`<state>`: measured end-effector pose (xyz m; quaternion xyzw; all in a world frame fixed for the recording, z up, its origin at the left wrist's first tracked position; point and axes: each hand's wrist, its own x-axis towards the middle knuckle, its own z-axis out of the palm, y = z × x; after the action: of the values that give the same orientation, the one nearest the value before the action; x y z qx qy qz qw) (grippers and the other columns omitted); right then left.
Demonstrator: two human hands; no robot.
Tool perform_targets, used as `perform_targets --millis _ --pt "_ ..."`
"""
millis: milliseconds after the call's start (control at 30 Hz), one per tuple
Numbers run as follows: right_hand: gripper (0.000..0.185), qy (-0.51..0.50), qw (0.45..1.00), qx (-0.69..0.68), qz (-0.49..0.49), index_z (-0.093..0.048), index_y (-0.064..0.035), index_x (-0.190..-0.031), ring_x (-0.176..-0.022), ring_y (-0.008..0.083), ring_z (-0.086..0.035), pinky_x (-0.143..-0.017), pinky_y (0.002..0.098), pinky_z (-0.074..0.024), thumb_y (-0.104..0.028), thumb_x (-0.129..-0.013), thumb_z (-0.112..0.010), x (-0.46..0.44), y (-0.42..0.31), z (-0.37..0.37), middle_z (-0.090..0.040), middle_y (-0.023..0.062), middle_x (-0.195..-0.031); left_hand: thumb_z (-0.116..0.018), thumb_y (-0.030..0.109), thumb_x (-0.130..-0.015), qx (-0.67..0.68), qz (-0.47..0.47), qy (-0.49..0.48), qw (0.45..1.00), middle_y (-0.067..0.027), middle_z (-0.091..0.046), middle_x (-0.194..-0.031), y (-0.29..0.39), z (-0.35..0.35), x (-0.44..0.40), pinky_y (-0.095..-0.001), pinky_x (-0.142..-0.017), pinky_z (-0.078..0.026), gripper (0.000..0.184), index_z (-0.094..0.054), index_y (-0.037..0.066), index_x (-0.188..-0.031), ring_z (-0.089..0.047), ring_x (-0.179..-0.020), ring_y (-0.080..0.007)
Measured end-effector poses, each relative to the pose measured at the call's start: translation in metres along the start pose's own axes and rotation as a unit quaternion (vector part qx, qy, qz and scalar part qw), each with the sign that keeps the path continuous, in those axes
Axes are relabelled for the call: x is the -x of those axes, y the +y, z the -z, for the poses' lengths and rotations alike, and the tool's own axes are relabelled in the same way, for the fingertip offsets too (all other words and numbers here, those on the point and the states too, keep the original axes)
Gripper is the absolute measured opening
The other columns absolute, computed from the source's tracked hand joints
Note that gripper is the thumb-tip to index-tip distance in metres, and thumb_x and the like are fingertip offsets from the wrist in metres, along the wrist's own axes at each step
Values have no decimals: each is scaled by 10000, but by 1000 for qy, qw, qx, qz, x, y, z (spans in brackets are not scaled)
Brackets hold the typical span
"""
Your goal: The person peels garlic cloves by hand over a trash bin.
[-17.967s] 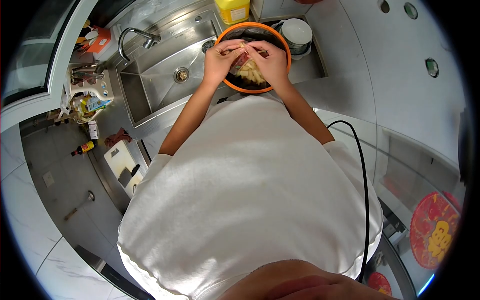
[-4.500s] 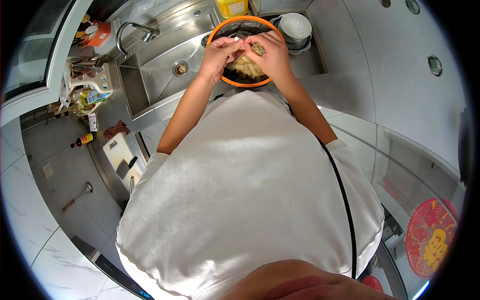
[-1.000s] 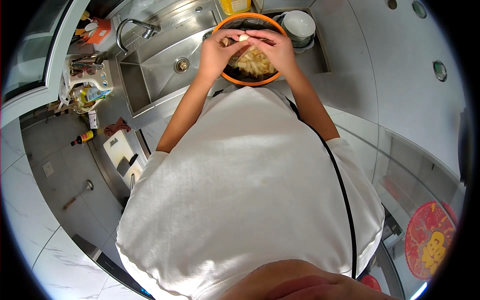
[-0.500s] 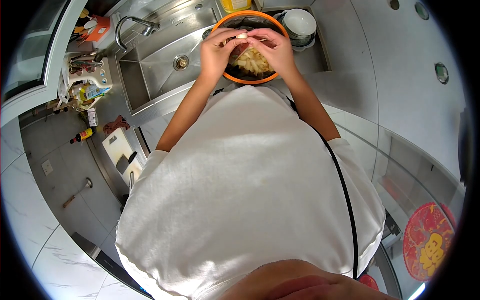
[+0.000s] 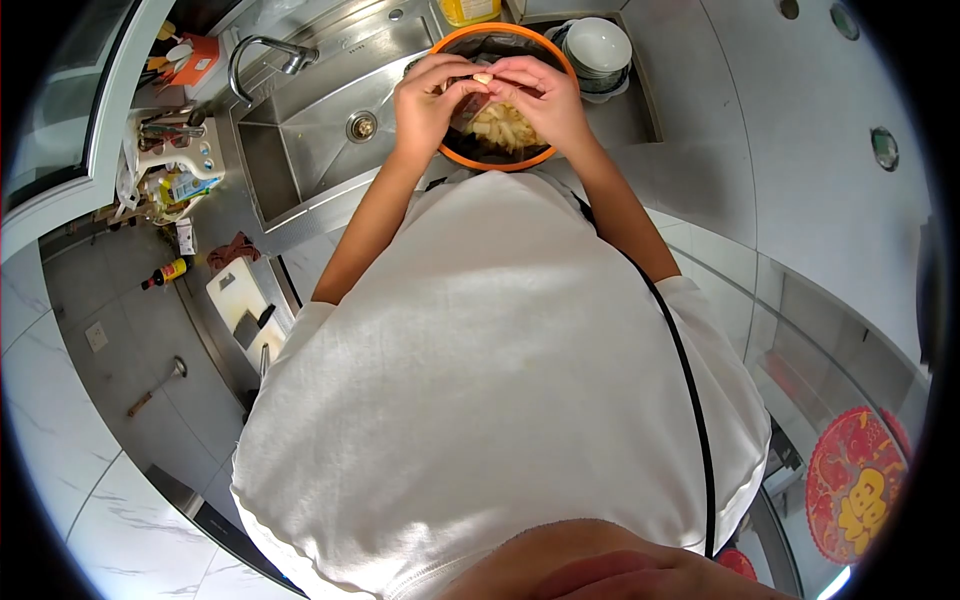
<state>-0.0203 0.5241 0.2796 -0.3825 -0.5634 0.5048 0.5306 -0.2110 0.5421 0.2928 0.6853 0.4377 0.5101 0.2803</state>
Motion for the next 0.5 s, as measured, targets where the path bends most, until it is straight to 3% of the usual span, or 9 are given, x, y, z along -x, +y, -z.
perform_targets --millis 33,100,133,200,300,367,500 --pt "183 0 1000 0 0 -733 -11 -1110 -924 129 -725 -808 263 -588 -76 -940 -755 -1 0 2 -767 55 -1083 -827 87 -786 -3 -4 -15 1000 -55 -759 -925 -2 2 -1 -321 -795 -557 168 -799 65 -950 -706 -867 -226" --pt "192 -28 990 135 24 -728 -46 -1104 -914 144 -722 -802 278 -577 -102 -925 -767 -3 -1 7 -762 52 -1079 -820 85 -785 -6 -8 -29 1000 -46 -760 -933 4 6 -7 -329 -794 -557 171 -798 74 -954 -706 -876 -235" --pt "192 -28 990 135 24 -728 -46 -1104 -914 144 -722 -802 278 -577 -102 -925 -767 -4 -2 9 -762 52 -1079 -816 93 -779 -65 -51 -58 995 -39 -754 -929 7 9 -10 -342 -784 -554 164 -791 86 -941 -697 -866 -247" --pt "130 -58 982 175 31 -698 -69 -1055 -947 86 -682 -772 253 -545 -122 -951 -756 -8 -7 12 -711 -27 -1038 -811 101 -772 -123 -94 -88 984 -31 -749 -924 9 12 -14 -354 -773 -552 158 -784 99 -927 -688 -855 -260" --pt "139 -97 977 189 7 -709 -57 -1025 -880 156 -700 -789 301 -561 -135 -922 -761 -12 -15 18 -726 34 -983 -811 131 -750 -135 -108 -142 975 -23 -729 -888 2 14 -17 -374 -746 -543 152 -762 115 -894 -661 -812 -280" --pt "133 -115 974 193 3 -702 -55 -1010 -857 160 -694 -776 302 -557 -129 -917 -760 -13 -12 22 -715 37 -965 -807 118 -772 -150 -100 -208 961 -41 -727 -941 0 15 -19 -373 -779 -552 153 -751 83 -910 -670 -872 -279" --pt "112 -170 956 238 -11 -679 -52 -1024 -865 135 -670 -774 293 -534 -103 -940 -734 -15 -12 28 -685 15 -950 -785 174 -764 -181 -120 -214 952 1 -703 -886 -2 10 -19 -383 -735 -547 113 -742 121 -854 -647 -843 -262"
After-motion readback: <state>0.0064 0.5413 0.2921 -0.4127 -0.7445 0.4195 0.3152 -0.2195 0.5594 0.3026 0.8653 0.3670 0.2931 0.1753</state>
